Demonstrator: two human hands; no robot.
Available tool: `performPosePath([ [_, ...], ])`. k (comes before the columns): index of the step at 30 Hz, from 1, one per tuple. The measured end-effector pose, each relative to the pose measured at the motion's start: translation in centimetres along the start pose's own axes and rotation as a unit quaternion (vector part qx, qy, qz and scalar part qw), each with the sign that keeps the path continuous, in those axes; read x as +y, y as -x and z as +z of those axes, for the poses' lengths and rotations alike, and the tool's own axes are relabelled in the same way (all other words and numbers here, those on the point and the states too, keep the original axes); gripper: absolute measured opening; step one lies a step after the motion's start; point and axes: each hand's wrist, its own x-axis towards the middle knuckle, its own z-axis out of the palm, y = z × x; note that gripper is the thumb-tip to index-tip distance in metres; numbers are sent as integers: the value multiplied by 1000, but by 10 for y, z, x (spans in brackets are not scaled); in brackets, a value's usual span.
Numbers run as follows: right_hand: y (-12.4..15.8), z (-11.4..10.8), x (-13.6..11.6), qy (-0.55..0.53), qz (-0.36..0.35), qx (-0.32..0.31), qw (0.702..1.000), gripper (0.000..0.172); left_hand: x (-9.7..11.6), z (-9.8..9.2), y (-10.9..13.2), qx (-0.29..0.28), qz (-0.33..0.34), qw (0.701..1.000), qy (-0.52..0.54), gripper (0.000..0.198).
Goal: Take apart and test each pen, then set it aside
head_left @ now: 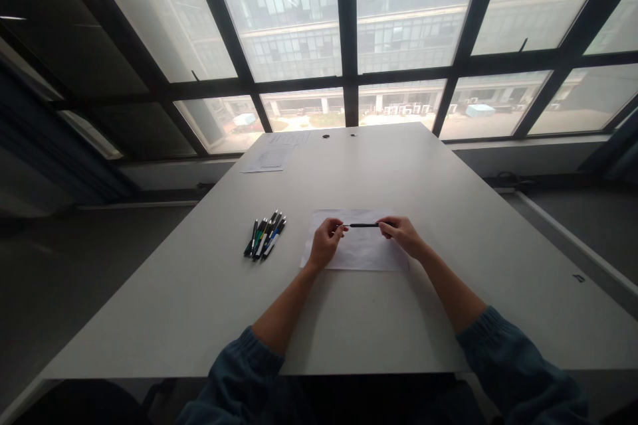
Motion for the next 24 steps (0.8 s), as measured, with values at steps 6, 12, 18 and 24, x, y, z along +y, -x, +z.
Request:
performPosePath([
  [6, -1, -3, 4, -9, 3, 5, 1000, 39, 3, -3, 1, -25, -17, 999, -12, 29],
  [12, -1, -5, 3, 1, 7, -10, 1000, 40, 4, -8, 0, 10, -4, 997, -73, 25],
  [18, -2, -24, 1, 16, -3, 20, 1000, 41, -3, -26, -6, 30, 9, 995, -95, 27],
  [24, -2, -62, 6, 87, -31, 109, 990, 36, -10, -37, -9, 67, 3, 993, -99, 28],
])
